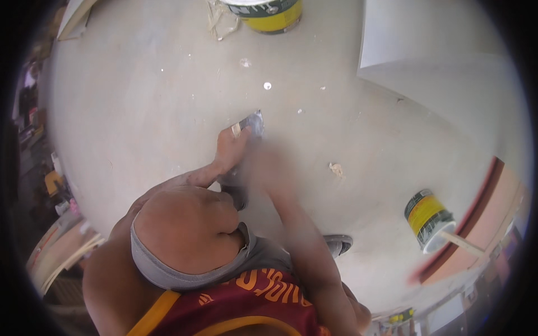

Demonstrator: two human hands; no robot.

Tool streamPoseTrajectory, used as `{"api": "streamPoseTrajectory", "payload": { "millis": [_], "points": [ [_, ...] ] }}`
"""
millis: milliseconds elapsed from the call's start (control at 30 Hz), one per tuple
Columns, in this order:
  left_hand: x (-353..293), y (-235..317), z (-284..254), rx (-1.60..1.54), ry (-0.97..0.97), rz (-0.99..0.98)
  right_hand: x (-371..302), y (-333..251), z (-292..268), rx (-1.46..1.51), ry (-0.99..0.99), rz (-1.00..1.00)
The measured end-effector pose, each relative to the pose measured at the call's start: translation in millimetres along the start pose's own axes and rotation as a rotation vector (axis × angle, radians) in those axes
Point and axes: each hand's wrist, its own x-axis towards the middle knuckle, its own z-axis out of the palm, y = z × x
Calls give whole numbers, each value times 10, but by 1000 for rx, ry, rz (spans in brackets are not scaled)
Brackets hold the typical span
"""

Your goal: The person scrapes putty from two metal spatulas, then dips a wooden stick into a paint bucket to retrieve more putty. The person then applies the putty to the exterior surface and edges of a white wooden cabinet using a spatula.

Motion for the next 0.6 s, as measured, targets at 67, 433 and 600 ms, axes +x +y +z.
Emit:
{"api": "streamPoseTrajectory", "payload": {
  "millis": [67, 433, 600],
  "points": [
    [29, 48, -40, -45, -104, -176, 72, -176, -202, -16, 24, -13],
    [10, -16, 95, -57, 39, 8, 70, -176, -224, -183, 5, -68],
    [18, -33, -22, -10, -47, -91, 43, -328, -354, -10, 42, -41]
  ]
}}
